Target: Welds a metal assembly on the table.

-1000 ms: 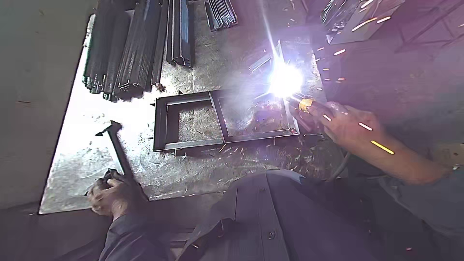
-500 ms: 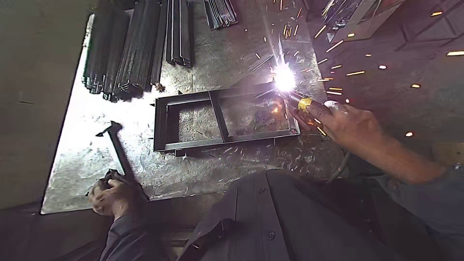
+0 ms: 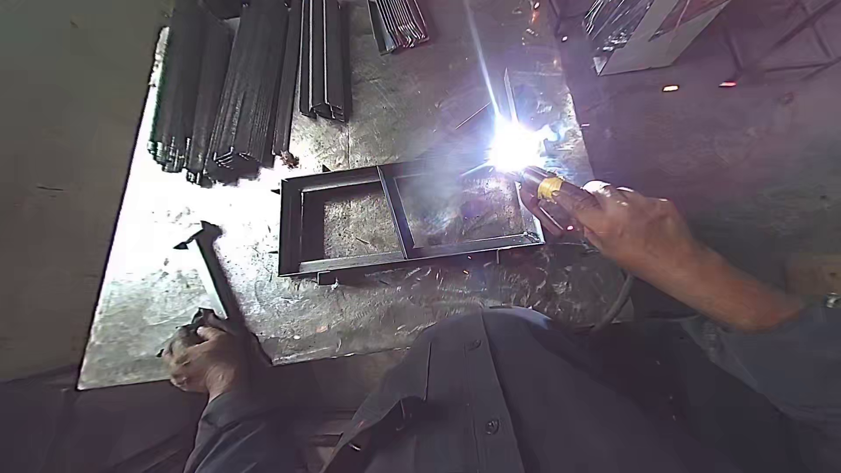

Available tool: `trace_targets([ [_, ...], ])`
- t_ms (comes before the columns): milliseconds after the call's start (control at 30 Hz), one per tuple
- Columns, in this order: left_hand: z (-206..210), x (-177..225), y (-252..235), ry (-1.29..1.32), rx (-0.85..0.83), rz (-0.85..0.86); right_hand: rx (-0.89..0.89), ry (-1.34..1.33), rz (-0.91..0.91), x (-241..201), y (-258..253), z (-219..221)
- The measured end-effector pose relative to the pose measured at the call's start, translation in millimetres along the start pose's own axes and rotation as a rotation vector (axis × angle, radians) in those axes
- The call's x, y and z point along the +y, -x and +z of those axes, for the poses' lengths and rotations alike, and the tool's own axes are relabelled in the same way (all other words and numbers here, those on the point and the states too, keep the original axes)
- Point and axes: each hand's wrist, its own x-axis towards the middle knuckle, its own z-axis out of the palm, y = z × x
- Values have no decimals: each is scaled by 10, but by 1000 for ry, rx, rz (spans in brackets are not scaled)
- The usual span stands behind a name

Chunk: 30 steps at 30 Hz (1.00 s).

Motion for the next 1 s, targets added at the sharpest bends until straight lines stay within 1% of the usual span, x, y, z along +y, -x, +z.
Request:
trace_targets([
  [133, 38, 0, -29, -32, 2, -25, 63, -15, -18, 10, -3, 42],
  [167, -25, 58, 27, -25, -15, -31, 57, -25, -23, 8, -3, 33],
  [267, -20, 49, 43, 8, 21, -15, -9, -18, -5, 16, -13, 31],
  [333, 4, 21, 15, 23, 15, -37, -14, -3, -7, 23, -18, 50],
  [400, -15, 41, 33, 9, 23, -11, -15, 17, -1, 14, -24, 41],
  [500, -306, 336, 263, 8, -62, -34, -18, -7, -8, 5, -24, 23],
  [533, -302, 334, 266, -19, -58, -32, -12, -3, -11, 12, -24, 32],
  [633, 8, 20, 74, -67, 86, 57, -36, 14, 3, 8, -35, 30],
  [700, -33, 52, 70, -41, 18, 1, -19, 11, -7, 11, -29, 41],
  [733, -49, 77, 64, -25, -5, -27, 34, -2, -33, 27, -9, 76],
  [767, -9, 54, 16, -35, -6, -45, 111, 6, -65, 43, 19, 123],
  [833, 83, -39, -84, -72, 8, -36, 165, -10, -112, 20, 48, 87],
  [900, 131, -131, -168, -32, 4, -26, 69, -34, -107, -47, 62, -39],
  [967, 168, -143, -169, -28, 23, -55, 52, -21, -103, -69, 79, -70],
  [1000, 126, -84, -109, 5, 24, -60, 47, -19, -98, -59, 79, -63],
])
